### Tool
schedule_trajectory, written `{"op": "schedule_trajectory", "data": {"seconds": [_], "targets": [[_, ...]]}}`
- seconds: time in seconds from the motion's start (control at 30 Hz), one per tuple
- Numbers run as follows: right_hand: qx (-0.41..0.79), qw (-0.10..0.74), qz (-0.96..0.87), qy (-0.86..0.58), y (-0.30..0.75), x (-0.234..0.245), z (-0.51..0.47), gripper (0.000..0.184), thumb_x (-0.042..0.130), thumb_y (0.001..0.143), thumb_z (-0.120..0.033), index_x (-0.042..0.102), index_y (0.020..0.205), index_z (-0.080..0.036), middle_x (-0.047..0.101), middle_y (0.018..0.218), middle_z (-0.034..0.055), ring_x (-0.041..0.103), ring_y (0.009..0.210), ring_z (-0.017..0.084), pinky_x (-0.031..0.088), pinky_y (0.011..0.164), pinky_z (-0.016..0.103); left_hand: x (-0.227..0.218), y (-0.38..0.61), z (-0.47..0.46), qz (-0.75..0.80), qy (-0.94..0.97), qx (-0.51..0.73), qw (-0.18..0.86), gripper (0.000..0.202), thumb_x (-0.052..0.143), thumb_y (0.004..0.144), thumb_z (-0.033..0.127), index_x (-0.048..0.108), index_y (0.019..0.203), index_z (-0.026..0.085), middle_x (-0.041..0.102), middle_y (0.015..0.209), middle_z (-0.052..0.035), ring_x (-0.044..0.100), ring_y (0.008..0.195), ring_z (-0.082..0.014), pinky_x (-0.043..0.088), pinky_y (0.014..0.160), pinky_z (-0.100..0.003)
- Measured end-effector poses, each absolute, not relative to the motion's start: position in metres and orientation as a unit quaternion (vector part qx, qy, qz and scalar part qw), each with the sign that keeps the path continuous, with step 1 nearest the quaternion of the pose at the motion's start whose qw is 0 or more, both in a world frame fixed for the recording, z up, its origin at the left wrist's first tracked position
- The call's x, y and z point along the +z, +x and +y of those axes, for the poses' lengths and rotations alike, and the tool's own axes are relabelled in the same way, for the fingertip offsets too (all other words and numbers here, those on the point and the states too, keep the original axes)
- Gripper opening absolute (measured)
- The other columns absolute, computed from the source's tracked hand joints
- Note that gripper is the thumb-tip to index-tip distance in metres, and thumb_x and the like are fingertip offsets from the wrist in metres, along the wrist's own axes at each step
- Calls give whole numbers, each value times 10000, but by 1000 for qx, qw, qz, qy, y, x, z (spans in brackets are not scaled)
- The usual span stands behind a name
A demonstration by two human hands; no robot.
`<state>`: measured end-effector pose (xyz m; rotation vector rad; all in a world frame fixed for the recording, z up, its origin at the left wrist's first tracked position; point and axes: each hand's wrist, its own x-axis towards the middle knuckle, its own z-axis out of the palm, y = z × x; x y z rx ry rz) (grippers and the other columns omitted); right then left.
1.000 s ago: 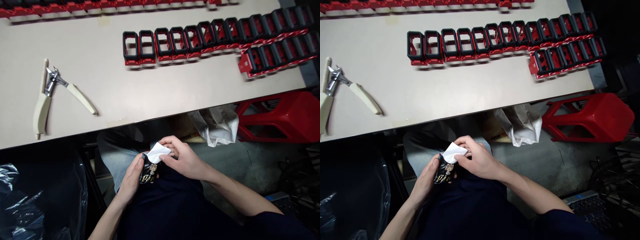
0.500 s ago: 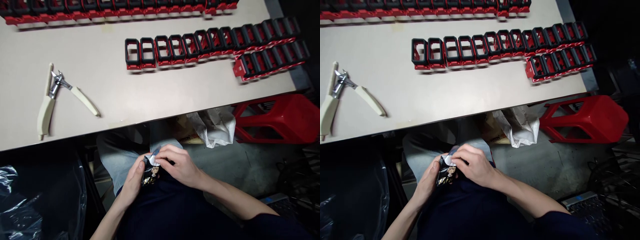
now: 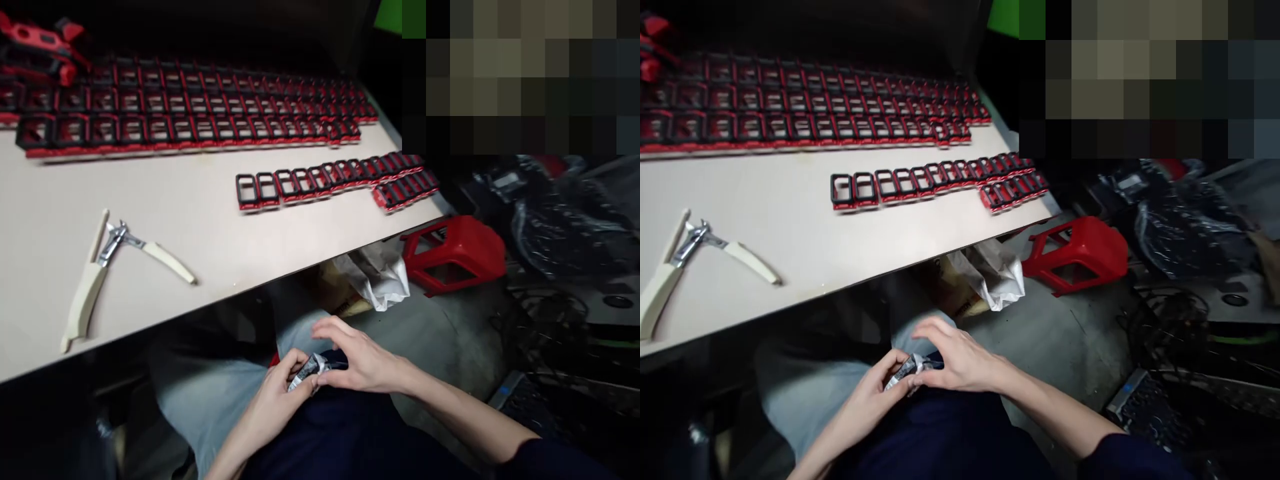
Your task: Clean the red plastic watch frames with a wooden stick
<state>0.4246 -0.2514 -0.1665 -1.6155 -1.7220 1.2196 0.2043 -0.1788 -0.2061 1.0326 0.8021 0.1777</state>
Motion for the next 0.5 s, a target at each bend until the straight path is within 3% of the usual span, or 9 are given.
{"op": "schedule_trajectory", "data": {"seconds": [0.07,0.1,0.2,0.3,0.4,0.43,0.5], "targets": [[412,247,-617,-623,421,-163,-261,166,755,980,-284,713,1111,-192,725,1189,111,726,1083,227,622,960,364,-212,213,-178,361,500,95,782,434,756,913,646,679,891,220,653,802,-5,567,752,-194,443,714,-303],[394,249,-616,-635,418,-161,-265,75,722,997,-267,719,1013,-194,727,1138,99,727,1041,219,619,962,368,-214,217,-179,356,509,100,778,463,718,925,685,675,913,224,641,805,-5,565,752,-198,447,711,-309],[355,249,-613,-661,409,-152,-275,148,667,1023,-265,717,899,-201,720,1109,85,730,983,201,621,923,348,-216,225,-182,329,545,101,765,554,590,961,771,674,942,224,623,786,-10,566,721,-206,454,683,-326],[318,251,-594,-695,408,-146,-283,83,697,961,-202,704,1044,-200,717,1077,69,719,842,166,623,741,276,-212,234,-182,287,602,93,740,609,535,948,814,674,882,225,665,832,-52,628,784,-246,509,751,-376],[297,239,-584,-716,419,-146,-298,387,864,791,-188,705,1143,-217,748,1016,28,721,784,171,603,660,256,-210,248,-181,254,662,77,701,571,532,944,776,658,806,238,684,896,-89,666,887,-289,546,851,-430],[291,233,-578,-726,424,-149,-305,354,883,782,-196,721,1096,-220,749,946,7,717,760,170,598,659,259,-210,254,-182,250,678,70,687,541,492,979,732,663,838,238,687,923,-96,672,919,-296,552,883,-444],[268,231,-549,-757,433,-160,-323,166,840,891,-253,723,996,-198,717,832,-19,687,701,150,588,650,264,-212,264,-187,241,709,53,661,478,395,1053,604,681,1017,223,700,1062,-127,677,1034,-307,545,971,-474]]}}
